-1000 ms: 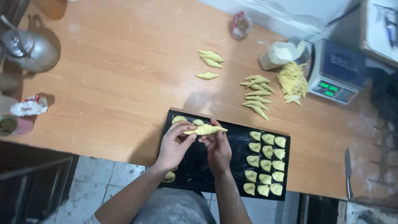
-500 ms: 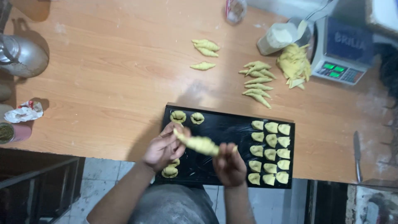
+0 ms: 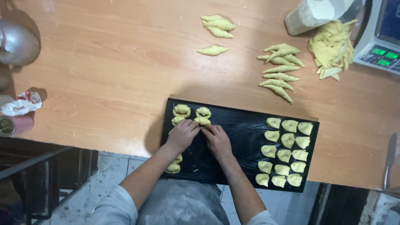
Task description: Arrange shaped croissant dough onto a baking tray for baking.
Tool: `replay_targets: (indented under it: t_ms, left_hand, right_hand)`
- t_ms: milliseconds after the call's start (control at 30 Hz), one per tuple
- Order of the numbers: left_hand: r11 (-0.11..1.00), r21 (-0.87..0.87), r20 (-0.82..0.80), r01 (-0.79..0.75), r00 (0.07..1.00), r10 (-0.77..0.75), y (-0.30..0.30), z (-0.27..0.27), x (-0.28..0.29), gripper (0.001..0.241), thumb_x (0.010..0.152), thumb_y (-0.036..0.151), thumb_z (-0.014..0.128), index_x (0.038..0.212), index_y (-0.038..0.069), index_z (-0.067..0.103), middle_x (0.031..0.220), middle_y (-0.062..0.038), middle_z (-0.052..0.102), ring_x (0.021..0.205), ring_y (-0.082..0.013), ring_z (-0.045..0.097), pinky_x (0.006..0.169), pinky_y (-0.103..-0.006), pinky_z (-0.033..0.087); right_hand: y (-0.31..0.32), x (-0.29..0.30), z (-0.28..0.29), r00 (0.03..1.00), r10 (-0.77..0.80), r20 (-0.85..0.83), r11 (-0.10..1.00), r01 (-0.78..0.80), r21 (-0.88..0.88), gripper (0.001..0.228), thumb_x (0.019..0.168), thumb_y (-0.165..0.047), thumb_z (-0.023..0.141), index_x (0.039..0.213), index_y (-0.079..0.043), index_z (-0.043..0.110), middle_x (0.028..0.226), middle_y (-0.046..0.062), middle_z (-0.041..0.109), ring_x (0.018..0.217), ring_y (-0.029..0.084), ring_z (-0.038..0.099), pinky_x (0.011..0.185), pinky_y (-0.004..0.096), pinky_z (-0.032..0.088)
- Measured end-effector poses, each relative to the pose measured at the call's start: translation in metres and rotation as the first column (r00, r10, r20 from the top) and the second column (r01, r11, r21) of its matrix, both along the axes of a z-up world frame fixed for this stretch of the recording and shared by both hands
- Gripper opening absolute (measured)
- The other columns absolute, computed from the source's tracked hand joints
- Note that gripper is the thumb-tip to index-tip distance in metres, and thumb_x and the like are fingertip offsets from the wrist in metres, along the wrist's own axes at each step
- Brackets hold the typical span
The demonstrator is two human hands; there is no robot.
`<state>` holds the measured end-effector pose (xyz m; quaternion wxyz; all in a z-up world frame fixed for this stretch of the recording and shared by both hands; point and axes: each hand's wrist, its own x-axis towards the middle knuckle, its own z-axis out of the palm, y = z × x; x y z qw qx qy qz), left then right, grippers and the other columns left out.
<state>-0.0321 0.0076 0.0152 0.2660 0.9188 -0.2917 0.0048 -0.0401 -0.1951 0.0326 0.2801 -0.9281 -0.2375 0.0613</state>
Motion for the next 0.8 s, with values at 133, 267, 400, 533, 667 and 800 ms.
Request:
replay_targets:
  t_ms: [133,267,400,533,667,800]
  left_hand:
    - [0.987,-0.082,-0.026,-0.135,0.991,0.133,-0.008,0.002,-0.005,0.019,0.085,0.013,0.063,0.101,0.008,0.072,0.104,-0.007,0.07,0.105,-0.0277,0.064,0.094,-0.0422,0.053]
    - [0.967,-0.153,-0.024,-0.202,0.979,0.201,-0.009,-0.007,-0.004,0.014,0.085,0.012,0.066,0.098,0.009,0.073,0.101,-0.005,0.073,0.105,-0.0259,0.066,0.096,-0.0425,0.052]
    - [0.981,-0.141,-0.011,-0.131,0.991,0.131,-0.003,-0.008,-0.003,0.018,0.088,0.014,0.064,0.102,0.007,0.073,0.107,-0.005,0.073,0.11,-0.0249,0.065,0.102,-0.0421,0.05]
    - [0.999,-0.042,0.043,-0.035,0.998,0.037,0.004,0.0,-0.005,0.026,0.089,0.015,0.061,0.109,0.005,0.072,0.111,-0.006,0.072,0.115,-0.0245,0.063,0.105,-0.0435,0.048]
    - [0.982,0.164,0.089,0.093,0.99,-0.109,0.009,0.003,-0.003,0.036,0.089,0.018,0.057,0.12,0.004,0.068,0.12,-0.007,0.068,0.113,-0.0241,0.062,0.102,-0.0479,0.046]
    - [0.994,0.078,-0.042,0.082,0.996,-0.079,0.013,0.022,-0.021,0.045,0.086,0.016,0.057,0.129,0.003,0.065,0.131,-0.008,0.066,0.108,-0.0254,0.062,0.1,-0.0467,0.046]
  right_hand:
    - [0.002,-0.007,-0.011,0.991,-0.128,-0.035,0.988,0.131,0.078,0.031,0.085,-0.006,0.072,0.115,-0.011,0.075,0.116,0.007,0.073,0.104,0.028,0.068,0.088,0.038,0.058]
    - [0.009,-0.008,-0.015,0.974,-0.224,-0.026,0.967,0.225,0.123,0.019,0.086,-0.012,0.079,0.105,-0.012,0.075,0.109,0.004,0.075,0.099,0.024,0.07,0.085,0.036,0.058]
    - [0.012,-0.012,-0.019,0.972,-0.236,0.012,0.967,0.234,0.102,0.02,0.086,-0.014,0.079,0.106,-0.011,0.076,0.113,0.005,0.074,0.101,0.024,0.069,0.087,0.036,0.058]
    - [0.002,-0.006,0.001,0.985,-0.173,-0.003,0.98,0.173,0.099,0.022,0.087,-0.012,0.078,0.109,-0.008,0.076,0.118,0.007,0.072,0.105,0.027,0.067,0.09,0.037,0.058]
    - [-0.028,0.025,-0.035,0.917,-0.267,-0.296,0.872,0.361,0.332,0.022,0.092,-0.017,0.077,0.111,-0.005,0.077,0.106,0.011,0.076,0.092,0.023,0.069,0.082,0.033,0.056]
    - [-0.005,0.138,-0.01,0.899,-0.423,-0.113,0.899,0.432,0.073,0.022,0.101,-0.027,0.069,0.115,-0.01,0.075,0.089,0.013,0.072,0.076,0.028,0.068,0.07,0.039,0.055]
